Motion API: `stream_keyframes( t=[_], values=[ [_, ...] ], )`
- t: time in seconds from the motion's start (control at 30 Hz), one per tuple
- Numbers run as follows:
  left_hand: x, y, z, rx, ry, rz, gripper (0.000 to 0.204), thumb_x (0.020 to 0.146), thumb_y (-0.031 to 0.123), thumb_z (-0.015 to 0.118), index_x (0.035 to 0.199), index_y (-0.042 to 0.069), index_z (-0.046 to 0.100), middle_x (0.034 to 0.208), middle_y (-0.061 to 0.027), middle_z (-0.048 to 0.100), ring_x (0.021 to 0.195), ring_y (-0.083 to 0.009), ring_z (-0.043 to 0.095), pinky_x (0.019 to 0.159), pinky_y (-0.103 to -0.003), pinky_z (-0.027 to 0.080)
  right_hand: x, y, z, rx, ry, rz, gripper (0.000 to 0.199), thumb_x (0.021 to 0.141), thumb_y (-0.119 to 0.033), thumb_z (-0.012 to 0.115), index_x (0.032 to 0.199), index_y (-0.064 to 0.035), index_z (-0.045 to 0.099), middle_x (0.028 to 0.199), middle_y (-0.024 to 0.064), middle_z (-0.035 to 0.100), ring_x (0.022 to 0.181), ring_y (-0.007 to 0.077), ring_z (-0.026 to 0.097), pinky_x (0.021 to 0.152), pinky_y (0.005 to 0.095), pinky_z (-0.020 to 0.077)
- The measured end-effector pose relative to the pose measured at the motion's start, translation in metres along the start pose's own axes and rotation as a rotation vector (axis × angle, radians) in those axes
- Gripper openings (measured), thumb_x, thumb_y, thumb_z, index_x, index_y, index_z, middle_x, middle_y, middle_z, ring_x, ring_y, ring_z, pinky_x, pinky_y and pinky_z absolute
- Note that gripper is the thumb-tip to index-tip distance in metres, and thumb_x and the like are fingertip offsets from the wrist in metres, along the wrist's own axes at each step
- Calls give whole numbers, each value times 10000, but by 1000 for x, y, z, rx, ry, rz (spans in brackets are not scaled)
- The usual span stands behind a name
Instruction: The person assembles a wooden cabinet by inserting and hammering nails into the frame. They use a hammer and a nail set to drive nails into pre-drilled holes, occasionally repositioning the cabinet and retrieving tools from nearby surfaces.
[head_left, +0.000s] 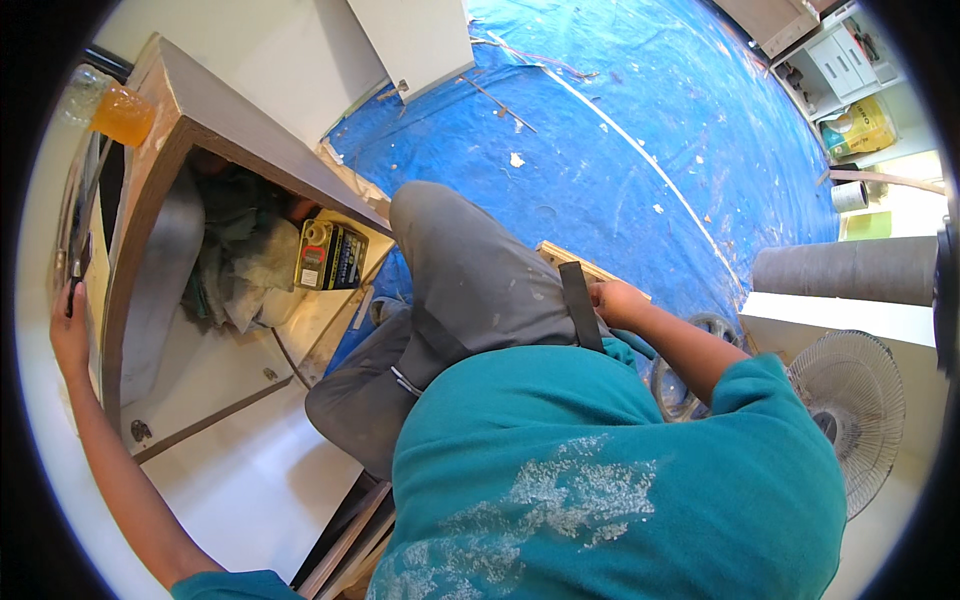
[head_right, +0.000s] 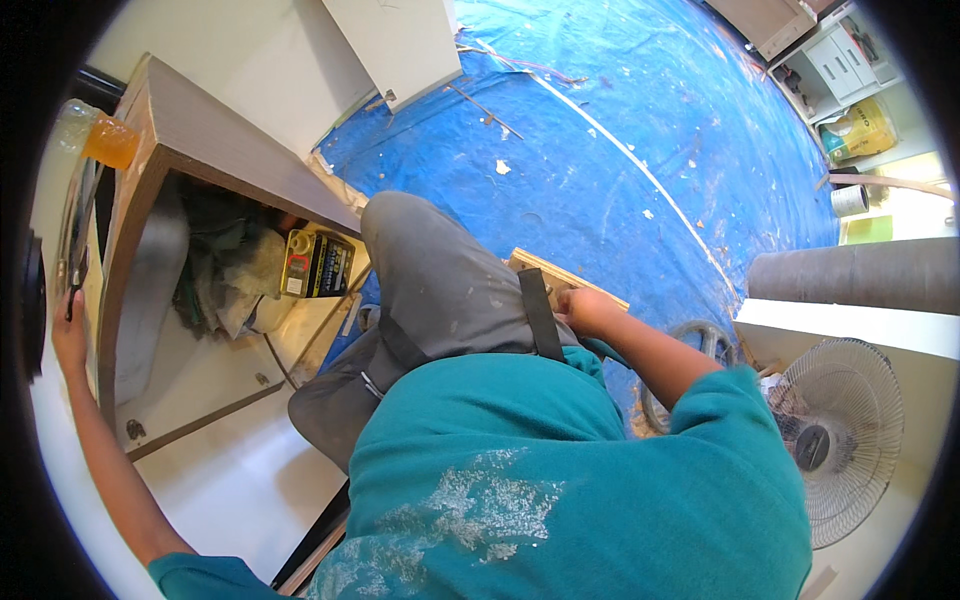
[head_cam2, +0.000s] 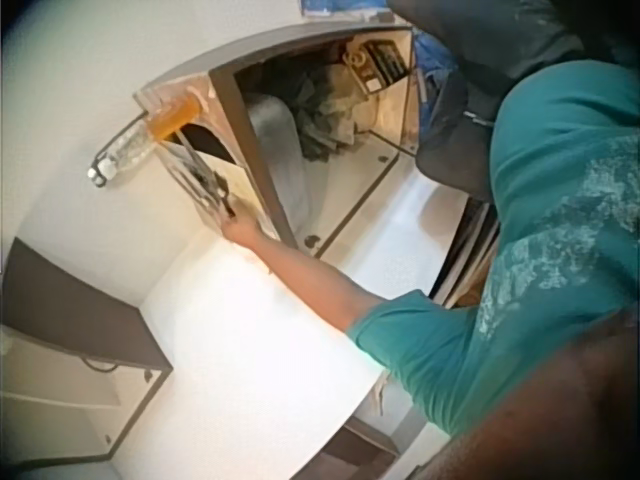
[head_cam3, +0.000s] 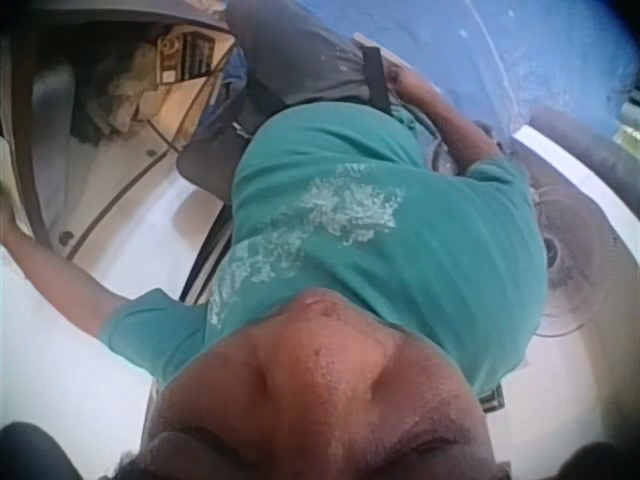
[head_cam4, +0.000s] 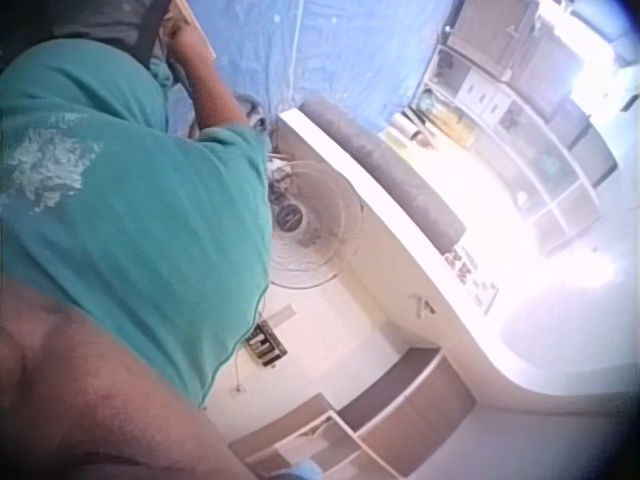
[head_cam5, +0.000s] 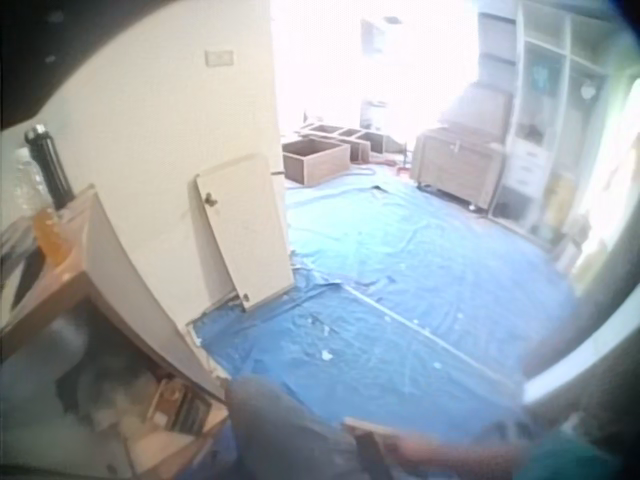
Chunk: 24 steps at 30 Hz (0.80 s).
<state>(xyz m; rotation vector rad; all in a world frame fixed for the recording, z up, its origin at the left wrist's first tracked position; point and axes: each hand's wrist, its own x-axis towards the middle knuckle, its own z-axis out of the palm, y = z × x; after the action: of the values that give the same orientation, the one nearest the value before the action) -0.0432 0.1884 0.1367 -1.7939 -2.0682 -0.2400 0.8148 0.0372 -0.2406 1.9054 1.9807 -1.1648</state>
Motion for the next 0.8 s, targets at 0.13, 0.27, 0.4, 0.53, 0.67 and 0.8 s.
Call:
stream_keyframes(
  t=[0.13, 0.27, 0.4, 0.53, 0.67, 0.8],
  values=[
    [-7, -1, -4, 91, 82, 24, 457, 995, 409, 585, 1261, 48, 676, 1225, -204, 683, 1167, -342, 638, 1001, -371, 470, 15, -7, 12, -80, 4, 40, 305, 905, -376, 629, 989, -95, 713, 982, 180, 714, 947, 378, 676, 814, 482, 529],
    [-5, 83, 2, 17, 149, -160, 438, 954, 417, 625, 1223, 81, 706, 1153, -224, 691, 1096, -385, 647, 950, -426, 492, -1, -21, 4, -127, -56, 1, 258, 959, -228, 521, 1125, -98, 669, 1112, 223, 683, 1069, 398, 646, 873, 510, 518],
    [0, 97, 6, 99, 210, -250, 407, 922, 409, 628, 1207, 134, 718, 1227, -181, 669, 1156, -377, 610, 995, -456, 476, 0, 1, 26, -214, 47, 30, 310, 985, -247, 454, 1085, -86, 699, 1007, 233, 707, 977, 424, 677, 855, 535, 522],
    [-8, 103, 2, 131, 256, -306, 405, 922, 424, 606, 1213, 164, 719, 1283, -153, 649, 1211, -347, 578, 1030, -466, 452, 13, 31, 49, -238, 56, 12, 322, 990, -258, 446, 1117, -74, 679, 1036, 235, 703, 987, 429, 671, 825, 519, 532],
    [-13, 99, 5, 118, 371, -262, 393, 924, 414, 604, 1204, 163, 720, 1245, -125, 664, 1185, -338, 582, 1024, -470, 448, 20, 71, 65, -137, 168, -166, 279, 982, -224, 460, 1170, -81, 609, 1076, 231, 673, 967, 445, 660, 793, 536, 522],
    [-17, 107, 1, 145, 574, -132, 354, 916, 399, 632, 1154, 158, 735, 1145, -88, 694, 1090, -321, 617, 959, -447, 472, -7, 19, 38, -118, 262, -153, 198, 966, -167, 477, 1135, -78, 529, 1086, 232, 612, 922, 468, 635, 749, 566, 498]
  ],
)
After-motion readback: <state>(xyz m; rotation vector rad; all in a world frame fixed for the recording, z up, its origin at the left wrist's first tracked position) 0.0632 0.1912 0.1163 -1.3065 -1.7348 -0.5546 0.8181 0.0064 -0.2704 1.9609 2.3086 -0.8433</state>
